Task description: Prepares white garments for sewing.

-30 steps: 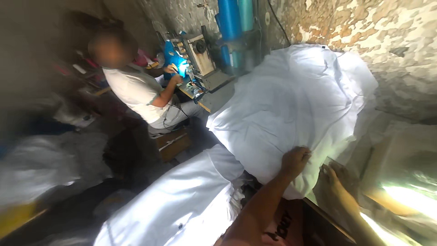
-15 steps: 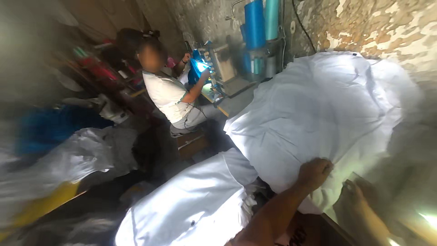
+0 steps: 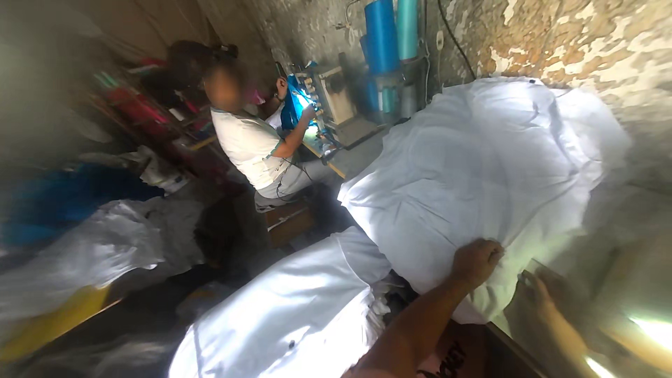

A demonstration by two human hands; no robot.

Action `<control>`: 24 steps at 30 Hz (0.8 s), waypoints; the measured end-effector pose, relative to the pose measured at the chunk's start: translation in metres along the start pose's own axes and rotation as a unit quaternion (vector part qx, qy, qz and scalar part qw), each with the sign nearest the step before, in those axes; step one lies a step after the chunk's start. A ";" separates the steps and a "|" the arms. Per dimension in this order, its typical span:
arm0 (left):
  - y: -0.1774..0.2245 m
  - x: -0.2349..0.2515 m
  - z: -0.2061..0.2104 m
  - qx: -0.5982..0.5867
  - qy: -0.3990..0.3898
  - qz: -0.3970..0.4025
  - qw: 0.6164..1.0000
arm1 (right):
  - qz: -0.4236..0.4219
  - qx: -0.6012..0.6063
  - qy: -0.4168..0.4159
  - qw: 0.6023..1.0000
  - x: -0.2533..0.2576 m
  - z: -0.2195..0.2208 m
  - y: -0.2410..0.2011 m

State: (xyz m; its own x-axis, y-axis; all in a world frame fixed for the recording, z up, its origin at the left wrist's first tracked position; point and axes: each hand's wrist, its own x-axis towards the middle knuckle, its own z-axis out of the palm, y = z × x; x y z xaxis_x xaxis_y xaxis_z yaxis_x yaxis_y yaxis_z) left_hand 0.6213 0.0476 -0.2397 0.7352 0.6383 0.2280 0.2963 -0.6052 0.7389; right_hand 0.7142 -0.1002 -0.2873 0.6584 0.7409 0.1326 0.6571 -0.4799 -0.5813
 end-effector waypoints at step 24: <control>0.003 0.001 -0.005 -0.003 -0.028 -0.020 0.999 | -0.006 -0.015 -0.001 1.000 0.002 0.001 0.003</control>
State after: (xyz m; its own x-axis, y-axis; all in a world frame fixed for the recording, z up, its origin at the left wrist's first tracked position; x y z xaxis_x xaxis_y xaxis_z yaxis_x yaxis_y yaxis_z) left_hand 0.6203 0.0482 -0.2341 0.7559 0.6342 0.1627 0.3226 -0.5770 0.7503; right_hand 0.7173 -0.0996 -0.2901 0.6489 0.7483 0.1377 0.6761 -0.4840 -0.5556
